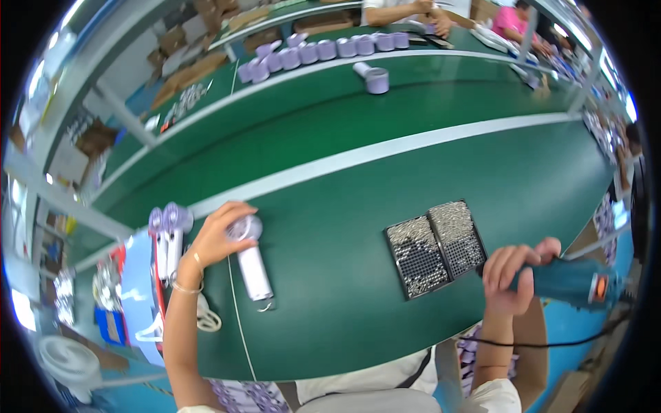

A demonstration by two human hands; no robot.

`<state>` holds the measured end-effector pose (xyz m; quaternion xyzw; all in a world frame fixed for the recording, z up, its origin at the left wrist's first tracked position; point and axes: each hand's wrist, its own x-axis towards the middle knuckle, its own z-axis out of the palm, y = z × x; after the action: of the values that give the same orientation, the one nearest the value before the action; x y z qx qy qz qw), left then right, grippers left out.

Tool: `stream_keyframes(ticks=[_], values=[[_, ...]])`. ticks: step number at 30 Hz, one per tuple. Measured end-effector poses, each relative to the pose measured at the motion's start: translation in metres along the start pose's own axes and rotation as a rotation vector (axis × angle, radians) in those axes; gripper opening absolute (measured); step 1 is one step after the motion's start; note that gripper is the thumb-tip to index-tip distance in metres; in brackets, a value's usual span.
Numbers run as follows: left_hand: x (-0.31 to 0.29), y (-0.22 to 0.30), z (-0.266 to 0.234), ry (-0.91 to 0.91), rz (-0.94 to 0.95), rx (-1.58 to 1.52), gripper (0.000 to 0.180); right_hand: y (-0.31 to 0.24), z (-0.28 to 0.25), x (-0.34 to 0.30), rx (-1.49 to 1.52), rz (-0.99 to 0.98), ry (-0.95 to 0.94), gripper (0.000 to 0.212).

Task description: Assembling handheld electric fans using an electric screwdriver on a factory production line.

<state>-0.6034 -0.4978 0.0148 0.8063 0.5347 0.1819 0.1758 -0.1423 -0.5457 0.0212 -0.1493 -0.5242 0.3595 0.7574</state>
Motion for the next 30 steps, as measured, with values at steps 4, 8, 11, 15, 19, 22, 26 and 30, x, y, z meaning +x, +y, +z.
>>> stream_keyframes(ticks=[4, 8, 11, 15, 19, 22, 26, 30], values=[[0.046, 0.014, -0.025, -0.025, 0.017, 0.221, 0.069, 0.005, -0.055, 0.025, -0.131, -0.081, 0.108, 0.032], [0.183, 0.073, 0.001, 0.321, 0.099, 0.079, 0.065, 0.016, -0.091, 0.028, -0.123, -0.142, 0.394, 0.026], [0.303, 0.087, 0.055, 0.480, 0.136, 0.147, 0.083, 0.017, -0.096, 0.019, -0.089, -0.091, 0.525, 0.025], [0.422, 0.058, 0.133, 0.556, -0.029, 0.099, 0.110, 0.033, -0.091, 0.018, -0.081, -0.027, 0.469, 0.033], [0.465, 0.011, 0.168, 0.572, -0.070, 0.127, 0.091, 0.034, -0.088, 0.009, -0.123, 0.007, 0.363, 0.032], [0.455, 0.026, 0.168, 0.582, 0.052, 0.089, 0.066, 0.030, -0.096, 0.002, -0.183, -0.036, 0.346, 0.032], [0.388, 0.047, 0.083, 0.685, 0.030, 0.056, 0.076, 0.026, -0.089, 0.008, -0.103, -0.018, 0.341, 0.031], [0.255, 0.125, -0.008, 0.505, -0.052, -0.273, 0.038, 0.023, -0.093, 0.015, -0.181, -0.051, 0.313, 0.025]])
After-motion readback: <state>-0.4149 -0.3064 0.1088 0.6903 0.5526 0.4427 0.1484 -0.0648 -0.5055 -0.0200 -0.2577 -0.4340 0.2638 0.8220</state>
